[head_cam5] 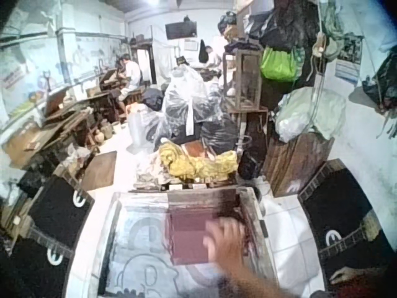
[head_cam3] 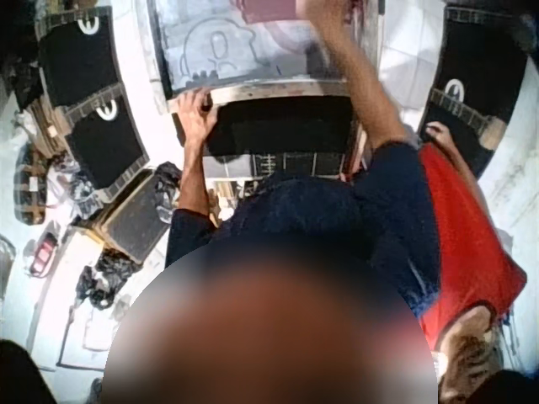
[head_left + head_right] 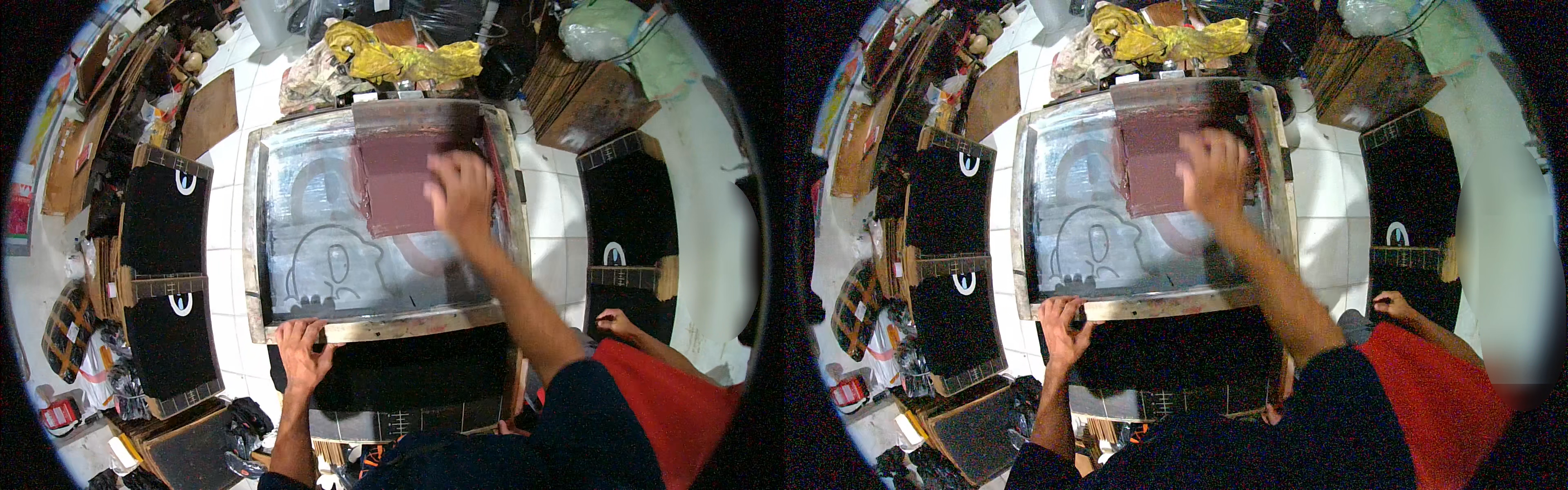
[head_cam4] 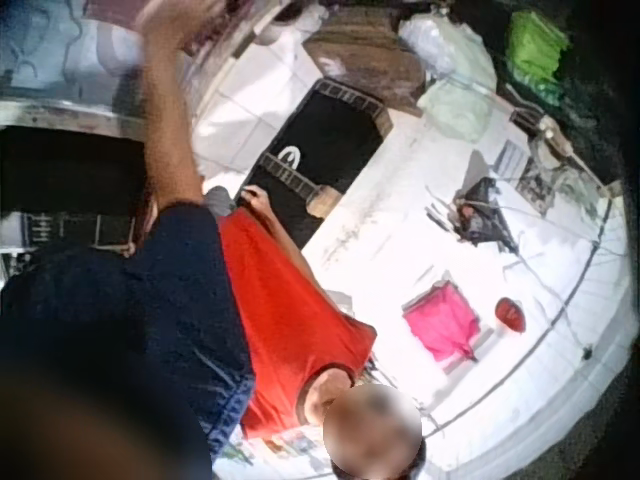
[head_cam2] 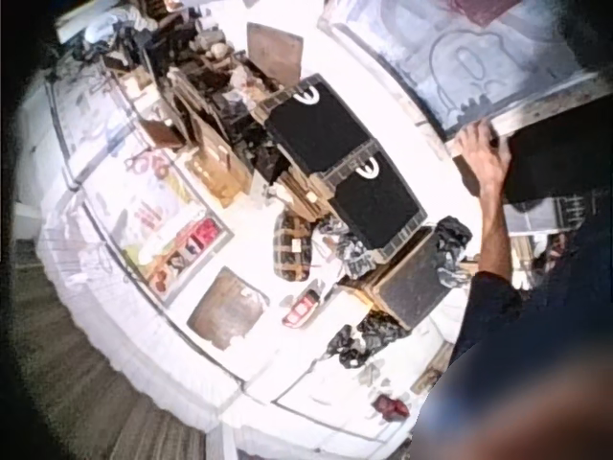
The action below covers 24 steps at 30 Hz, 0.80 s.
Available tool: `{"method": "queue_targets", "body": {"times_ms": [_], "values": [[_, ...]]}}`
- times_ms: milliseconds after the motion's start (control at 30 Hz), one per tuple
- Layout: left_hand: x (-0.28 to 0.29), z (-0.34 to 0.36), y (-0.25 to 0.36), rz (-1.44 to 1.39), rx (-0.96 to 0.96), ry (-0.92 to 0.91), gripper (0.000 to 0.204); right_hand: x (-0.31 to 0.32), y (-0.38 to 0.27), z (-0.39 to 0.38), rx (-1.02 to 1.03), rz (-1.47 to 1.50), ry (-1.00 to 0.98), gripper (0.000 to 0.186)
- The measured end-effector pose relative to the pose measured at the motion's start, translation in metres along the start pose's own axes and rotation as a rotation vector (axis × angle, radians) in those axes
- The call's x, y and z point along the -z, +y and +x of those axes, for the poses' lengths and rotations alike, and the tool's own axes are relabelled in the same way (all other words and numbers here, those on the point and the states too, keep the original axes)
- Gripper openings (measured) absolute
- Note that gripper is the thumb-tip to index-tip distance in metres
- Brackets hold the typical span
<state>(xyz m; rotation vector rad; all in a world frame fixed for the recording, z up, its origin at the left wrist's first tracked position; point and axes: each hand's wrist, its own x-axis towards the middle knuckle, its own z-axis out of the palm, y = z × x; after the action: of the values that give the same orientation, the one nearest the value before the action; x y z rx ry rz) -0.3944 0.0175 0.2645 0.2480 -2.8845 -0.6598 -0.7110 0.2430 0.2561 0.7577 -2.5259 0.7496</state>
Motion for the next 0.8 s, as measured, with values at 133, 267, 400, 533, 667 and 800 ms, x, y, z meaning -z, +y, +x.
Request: {"method": "queue_targets", "body": {"times_ms": [133, 267, 400, 533, 667, 800], "values": [[0.013, 0.006, 0.006, 0.007, -0.021, -0.026, 0.043, 0.07, -0.088, -0.146, -0.002, 0.212, -0.183, 0.043], [0.07, 0.024, 0.031, 0.027, -0.193, 0.041, 0.051, 0.09, -0.116, -0.152, -0.018, 0.156, -0.022, 0.046], [0.155, 0.055, 0.041, 0.048, -0.331, 0.279, 0.052, 0.133, -0.142, -0.063, 0.088, -0.064, 0.255, 0.033], [0.161, 0.051, -0.051, 0.034, -0.104, 1.01, 0.045, 0.184, -0.161, 0.055, 0.165, -0.182, 0.419, 0.022], [0.03, -0.073, -0.21, -0.278, 0.492, 0.627, 0.041, 0.22, -0.17, 0.139, -0.176, -0.179, 0.112, 0.05], [-0.114, -0.322, -0.263, -0.093, 1.01, -0.284, 0.039, 0.235, -0.174, 0.19, -0.208, -0.354, 0.079, 0.052]]}}
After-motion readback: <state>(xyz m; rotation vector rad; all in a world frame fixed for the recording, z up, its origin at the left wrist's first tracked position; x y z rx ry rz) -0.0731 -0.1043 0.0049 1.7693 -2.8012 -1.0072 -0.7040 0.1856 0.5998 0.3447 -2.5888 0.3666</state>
